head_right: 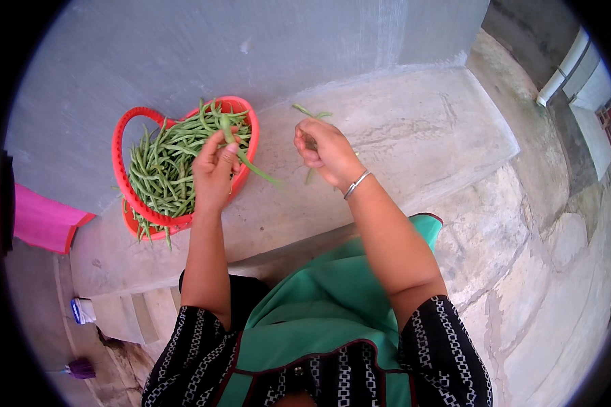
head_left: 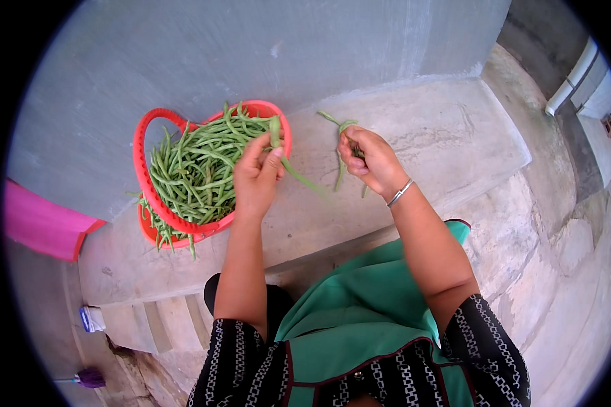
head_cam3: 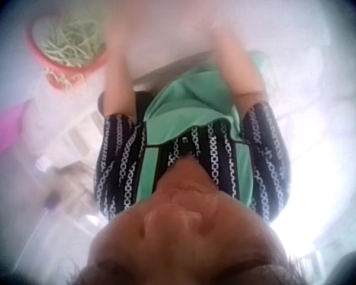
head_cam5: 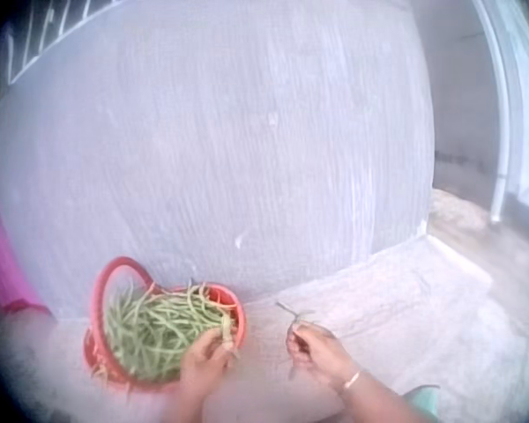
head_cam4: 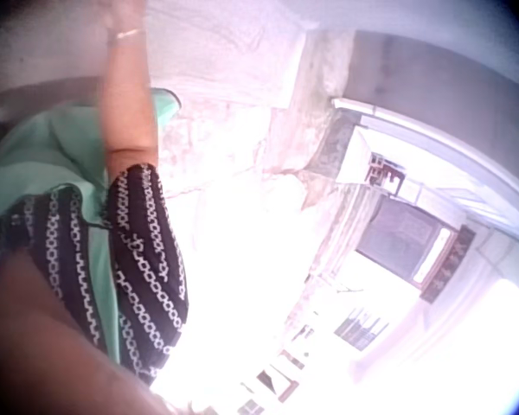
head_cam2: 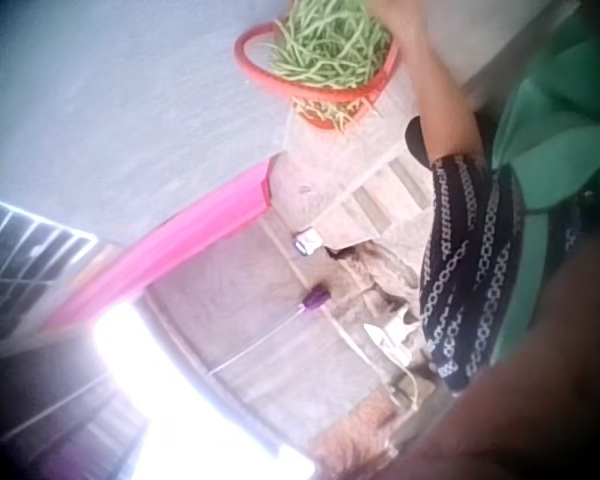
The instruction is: The person sits and trims the ends off green beans by hand, picking them from a red basket and placing the trimmed pieces on the floor.
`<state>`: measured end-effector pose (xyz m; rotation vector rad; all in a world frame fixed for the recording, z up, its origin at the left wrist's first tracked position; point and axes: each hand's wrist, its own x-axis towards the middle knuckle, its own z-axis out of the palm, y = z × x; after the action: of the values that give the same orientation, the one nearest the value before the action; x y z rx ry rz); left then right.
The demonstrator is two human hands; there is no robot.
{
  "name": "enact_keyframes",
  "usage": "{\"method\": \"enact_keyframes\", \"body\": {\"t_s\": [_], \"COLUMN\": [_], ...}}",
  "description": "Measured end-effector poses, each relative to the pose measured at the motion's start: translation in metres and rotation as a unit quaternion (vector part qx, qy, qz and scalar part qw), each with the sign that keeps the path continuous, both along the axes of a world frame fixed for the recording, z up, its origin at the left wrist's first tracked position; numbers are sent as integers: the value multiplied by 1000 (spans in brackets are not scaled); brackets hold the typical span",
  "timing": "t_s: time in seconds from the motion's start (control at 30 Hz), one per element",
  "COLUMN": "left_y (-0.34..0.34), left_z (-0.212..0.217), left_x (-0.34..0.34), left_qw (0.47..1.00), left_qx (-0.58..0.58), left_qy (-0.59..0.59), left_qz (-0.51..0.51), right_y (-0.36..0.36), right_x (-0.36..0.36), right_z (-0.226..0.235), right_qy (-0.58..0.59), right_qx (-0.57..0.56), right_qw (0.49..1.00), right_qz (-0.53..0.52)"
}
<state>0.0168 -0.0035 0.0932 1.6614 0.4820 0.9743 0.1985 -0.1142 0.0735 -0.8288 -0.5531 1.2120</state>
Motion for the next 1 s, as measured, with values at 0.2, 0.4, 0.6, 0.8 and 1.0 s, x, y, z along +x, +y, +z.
{"method": "enact_keyframes", "body": {"t_s": [0.2, 0.4, 0.6, 0.8, 1.0], "left_y": [4, 5, 1, -4, -12], "left_z": [22, 18, 0, -1, 4], "left_x": [-8, -7, 2, 22, 47], "left_qw": [993, 991, 997, 998, 998], "left_qx": [105, 122, 15, 7, 23], "left_qy": [20, 21, -39, -54, -57], "left_qz": [39, 51, 57, 13, -7], "right_y": [9, 12, 4, -11, -21], "right_x": [-21, -31, -28, 1, 14], "right_z": [-17, -26, -18, -6, -28], "right_qy": [-124, -216, -256, -306, -363], "right_qx": [-126, -116, -85, -154, -65], "right_qw": [979, 959, 957, 939, 929], "right_qz": [101, 139, 108, 41, -21]}}
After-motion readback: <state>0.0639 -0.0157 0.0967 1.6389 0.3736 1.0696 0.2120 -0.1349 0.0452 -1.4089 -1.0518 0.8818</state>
